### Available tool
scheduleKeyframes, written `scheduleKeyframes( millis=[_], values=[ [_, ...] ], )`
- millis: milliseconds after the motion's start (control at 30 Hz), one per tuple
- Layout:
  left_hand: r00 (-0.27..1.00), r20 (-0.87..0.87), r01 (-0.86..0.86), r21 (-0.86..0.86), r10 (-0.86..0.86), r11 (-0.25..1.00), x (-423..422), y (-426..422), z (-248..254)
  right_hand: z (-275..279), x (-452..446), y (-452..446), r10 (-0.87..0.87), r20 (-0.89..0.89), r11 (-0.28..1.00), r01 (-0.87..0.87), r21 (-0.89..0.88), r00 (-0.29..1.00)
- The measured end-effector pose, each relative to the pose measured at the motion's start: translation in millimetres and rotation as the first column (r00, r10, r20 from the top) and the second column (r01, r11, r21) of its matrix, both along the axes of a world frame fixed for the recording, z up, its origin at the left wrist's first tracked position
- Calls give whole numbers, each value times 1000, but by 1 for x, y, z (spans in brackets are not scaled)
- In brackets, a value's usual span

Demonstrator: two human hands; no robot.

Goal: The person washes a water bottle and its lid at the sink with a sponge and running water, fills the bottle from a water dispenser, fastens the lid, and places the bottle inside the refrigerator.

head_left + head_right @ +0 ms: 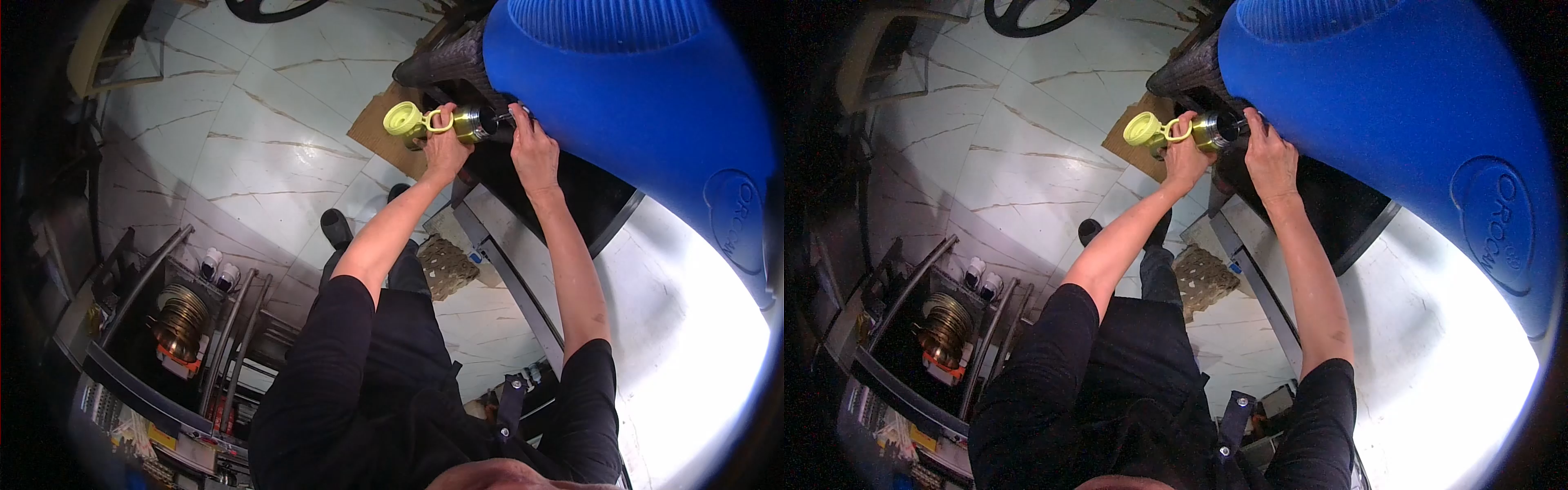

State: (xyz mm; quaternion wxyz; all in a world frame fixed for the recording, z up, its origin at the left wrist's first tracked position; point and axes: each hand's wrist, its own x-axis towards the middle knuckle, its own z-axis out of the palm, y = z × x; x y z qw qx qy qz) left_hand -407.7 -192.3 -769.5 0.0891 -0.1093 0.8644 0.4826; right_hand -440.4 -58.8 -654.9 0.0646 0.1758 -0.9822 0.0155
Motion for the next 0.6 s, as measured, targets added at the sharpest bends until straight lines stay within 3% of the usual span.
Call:
scheduleKeyframes(
  millis=[600],
  values=[
    [998, 54, 10, -18, -9, 1000, 1, 1, -1, 2, 1, -2, -28, 33, 999, 27, 18, 999]
  ],
)
